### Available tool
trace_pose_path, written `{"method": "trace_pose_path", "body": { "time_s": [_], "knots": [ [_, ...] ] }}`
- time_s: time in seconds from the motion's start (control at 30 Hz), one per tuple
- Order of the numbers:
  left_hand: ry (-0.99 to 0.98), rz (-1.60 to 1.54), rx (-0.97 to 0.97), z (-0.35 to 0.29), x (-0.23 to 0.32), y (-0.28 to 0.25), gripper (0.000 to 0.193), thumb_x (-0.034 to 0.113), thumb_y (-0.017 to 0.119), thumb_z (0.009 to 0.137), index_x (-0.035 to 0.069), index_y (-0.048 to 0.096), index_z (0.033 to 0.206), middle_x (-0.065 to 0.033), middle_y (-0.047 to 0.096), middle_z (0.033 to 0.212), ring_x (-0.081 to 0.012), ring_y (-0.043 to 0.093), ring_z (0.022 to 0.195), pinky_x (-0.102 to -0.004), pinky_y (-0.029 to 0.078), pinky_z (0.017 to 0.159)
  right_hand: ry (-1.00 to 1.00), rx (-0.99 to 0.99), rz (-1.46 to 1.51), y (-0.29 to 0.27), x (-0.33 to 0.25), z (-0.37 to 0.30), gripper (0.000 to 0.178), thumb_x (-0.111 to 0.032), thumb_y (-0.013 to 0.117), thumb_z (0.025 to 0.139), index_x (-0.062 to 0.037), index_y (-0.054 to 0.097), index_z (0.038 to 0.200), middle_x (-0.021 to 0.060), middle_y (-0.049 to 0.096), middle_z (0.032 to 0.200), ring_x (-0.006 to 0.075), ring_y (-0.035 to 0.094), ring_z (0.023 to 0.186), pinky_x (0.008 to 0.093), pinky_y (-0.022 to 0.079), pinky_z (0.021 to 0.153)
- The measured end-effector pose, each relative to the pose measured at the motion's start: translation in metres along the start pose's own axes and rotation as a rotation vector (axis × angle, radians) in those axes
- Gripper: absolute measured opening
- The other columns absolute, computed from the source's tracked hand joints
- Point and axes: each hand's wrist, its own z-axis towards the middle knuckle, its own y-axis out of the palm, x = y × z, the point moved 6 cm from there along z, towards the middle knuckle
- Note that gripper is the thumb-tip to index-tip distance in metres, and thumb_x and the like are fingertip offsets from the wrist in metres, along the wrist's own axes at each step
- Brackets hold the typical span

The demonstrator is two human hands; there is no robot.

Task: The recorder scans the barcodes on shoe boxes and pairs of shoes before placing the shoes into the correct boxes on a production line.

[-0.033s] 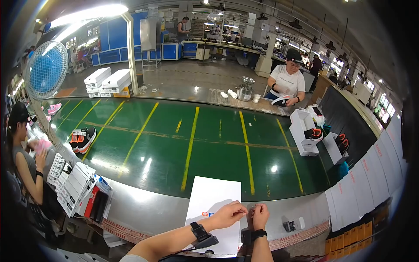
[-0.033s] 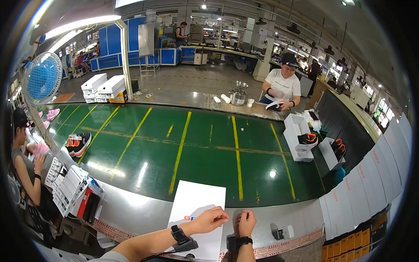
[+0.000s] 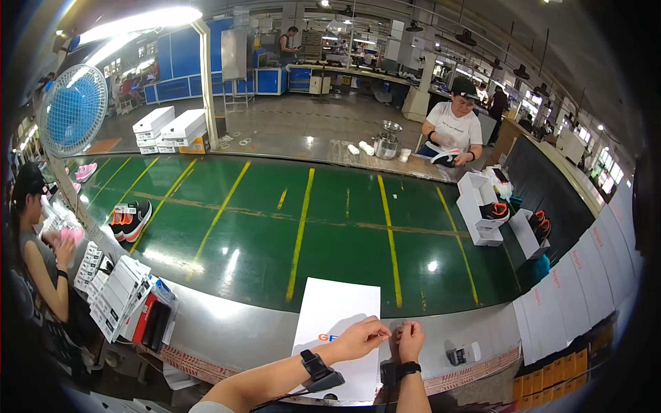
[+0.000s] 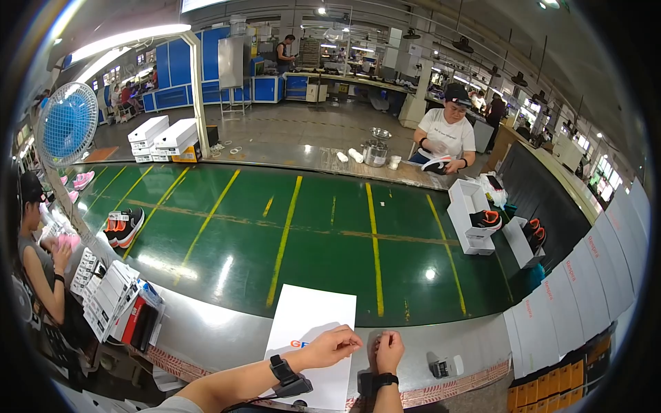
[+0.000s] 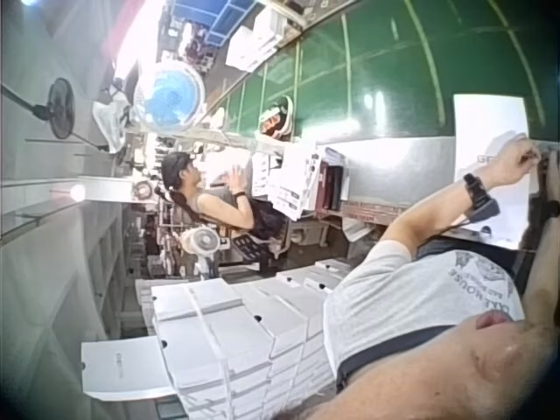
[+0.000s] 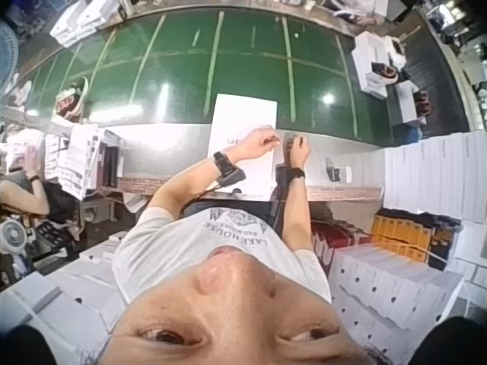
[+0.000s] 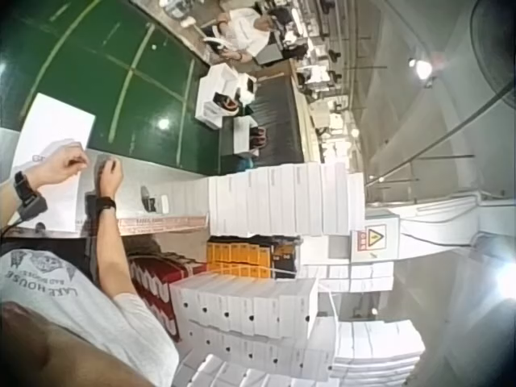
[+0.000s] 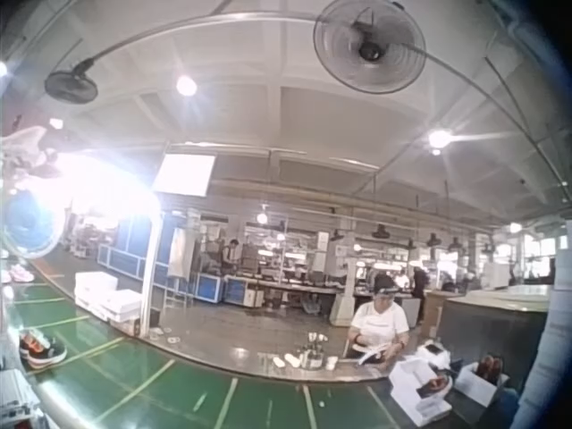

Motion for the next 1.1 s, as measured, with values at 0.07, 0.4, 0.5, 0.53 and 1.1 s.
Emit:
{"method": "trace_pose_path", "body": {
  "time_s": [0.07, 0.4, 0.5, 0.53, 1.1],
  "knots": [
    [0.001, 0.001, 0.001, -0.002, 0.001, -0.003, 0.013, 0.007, 0.061, 0.096, 0.003, 0.065, 0.108, -0.0059, 0.053, 0.094, -0.0136, 0.057, 0.075, -0.0268, 0.047, 0.066, -0.007, 0.001, -0.002, 0.002, 0.001, -0.001, 0.014, -0.012, 0.054, 0.098, -0.0022, 0.060, 0.090, 0.0035, 0.062, 0.069, 0.0076, 0.054, 0.052, 0.0227, 0.043, 0.044],
    [-0.008, 0.029, -0.009, -0.004, 0.001, -0.005, 0.010, 0.007, 0.062, 0.095, 0.003, 0.066, 0.104, -0.0049, 0.053, 0.088, -0.0143, 0.052, 0.075, -0.0269, 0.044, 0.065, 0.006, 0.001, 0.000, 0.005, 0.001, -0.003, 0.015, -0.014, 0.057, 0.097, -0.0038, 0.059, 0.086, 0.0021, 0.062, 0.069, 0.0073, 0.055, 0.056, 0.0227, 0.044, 0.047],
    [-0.001, 0.018, 0.003, -0.007, 0.002, -0.008, 0.010, 0.007, 0.062, 0.095, 0.004, 0.066, 0.104, -0.0052, 0.053, 0.089, -0.0153, 0.052, 0.076, -0.0273, 0.044, 0.065, 0.006, 0.002, -0.001, 0.007, 0.004, -0.003, 0.015, -0.013, 0.057, 0.097, -0.0033, 0.060, 0.087, 0.0022, 0.062, 0.069, 0.0077, 0.056, 0.055, 0.0230, 0.044, 0.046],
    [-0.004, 0.004, 0.009, -0.008, 0.001, -0.010, 0.010, 0.007, 0.062, 0.095, 0.004, 0.066, 0.104, -0.0057, 0.054, 0.089, -0.0163, 0.053, 0.077, -0.0278, 0.044, 0.066, 0.009, 0.005, -0.001, 0.008, 0.005, -0.004, 0.014, -0.013, 0.057, 0.097, -0.0030, 0.060, 0.087, 0.0024, 0.062, 0.069, 0.0080, 0.056, 0.055, 0.0232, 0.044, 0.046],
    [0.010, -0.027, -0.001, -0.010, 0.000, -0.015, 0.008, 0.007, 0.063, 0.093, 0.001, 0.064, 0.098, -0.0094, 0.058, 0.094, -0.0205, 0.059, 0.079, -0.0318, 0.047, 0.072, -0.154, -0.012, -0.038, 0.011, 0.024, 0.008, 0.014, -0.009, 0.048, 0.098, -0.0018, 0.056, 0.090, 0.0014, 0.052, 0.068, 0.0044, 0.042, 0.049, 0.0205, 0.031, 0.040]
  ]
}}
